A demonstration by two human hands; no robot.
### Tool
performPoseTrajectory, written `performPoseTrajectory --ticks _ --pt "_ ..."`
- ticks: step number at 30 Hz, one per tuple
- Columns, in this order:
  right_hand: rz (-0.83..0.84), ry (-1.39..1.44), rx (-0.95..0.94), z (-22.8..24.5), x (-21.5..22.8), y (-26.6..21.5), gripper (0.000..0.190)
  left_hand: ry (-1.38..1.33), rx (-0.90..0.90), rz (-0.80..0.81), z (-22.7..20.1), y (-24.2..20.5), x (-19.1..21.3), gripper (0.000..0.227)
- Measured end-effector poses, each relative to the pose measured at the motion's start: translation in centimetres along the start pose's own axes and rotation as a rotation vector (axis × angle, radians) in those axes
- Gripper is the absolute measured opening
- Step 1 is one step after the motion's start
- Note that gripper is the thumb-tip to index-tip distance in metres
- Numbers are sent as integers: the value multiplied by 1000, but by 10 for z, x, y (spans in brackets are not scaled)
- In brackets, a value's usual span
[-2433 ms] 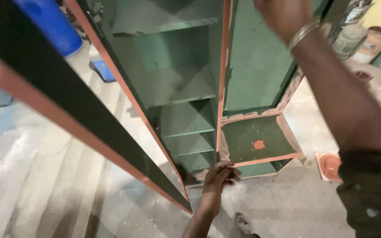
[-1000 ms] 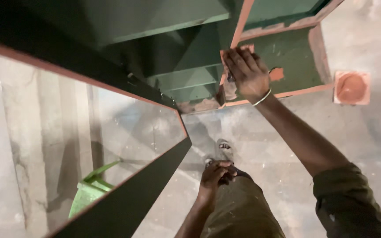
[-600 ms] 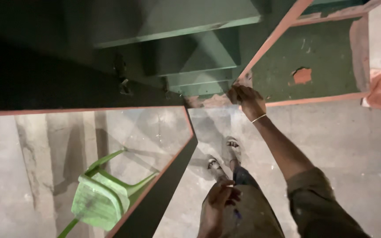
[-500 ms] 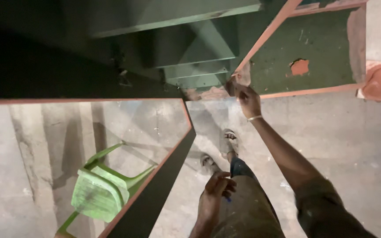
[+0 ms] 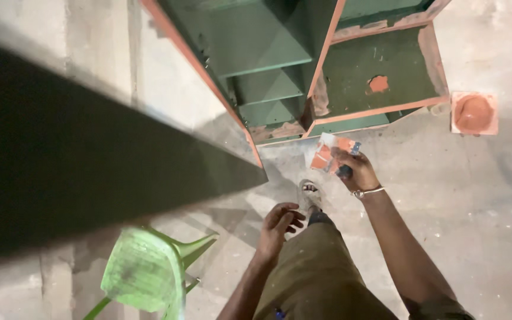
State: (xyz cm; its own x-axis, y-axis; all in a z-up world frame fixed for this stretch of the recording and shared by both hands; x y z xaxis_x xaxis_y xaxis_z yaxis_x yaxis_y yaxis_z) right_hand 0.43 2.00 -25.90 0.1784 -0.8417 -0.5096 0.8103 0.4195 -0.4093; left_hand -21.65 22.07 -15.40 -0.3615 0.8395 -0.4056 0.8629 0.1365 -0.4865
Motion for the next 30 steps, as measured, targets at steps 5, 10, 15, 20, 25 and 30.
performPoseTrajectory --ticks 5,10,15,20,25,30 --pt "-99 -775 3 -35 12 -22 21 -30 31 -74 -6 -40 26 23" --pt "-131 -882 54 -55 50 -26 21 -57 -5 22 -10 -58 28 24" --pt "-127 -982 35 -47 72 10 46 -85 16 89 -7 -44 7 22" --pt "-141 -1341 469 -23 89 76 28 17 23 151 12 2 -15 24" --pt "-96 -1785 292 -10 123 187 24 73 164 3 57 61 -27 26" --pt "-78 -2059 315 1 153 322 37 61 259 -140 95 93 -39 30"
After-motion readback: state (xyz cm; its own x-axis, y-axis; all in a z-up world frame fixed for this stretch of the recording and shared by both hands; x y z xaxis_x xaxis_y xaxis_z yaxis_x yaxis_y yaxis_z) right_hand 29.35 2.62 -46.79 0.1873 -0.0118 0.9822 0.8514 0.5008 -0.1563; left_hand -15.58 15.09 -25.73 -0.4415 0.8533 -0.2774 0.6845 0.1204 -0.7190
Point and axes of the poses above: each hand's wrist, its own y-axis towards the middle knuckle, its own x-axis out of the back of the hand, z = x × y, the point moved 2 cm from there along y, towards the middle knuckle, and after that the axes turned 5 degrees about -y, right-handed, at the moved point
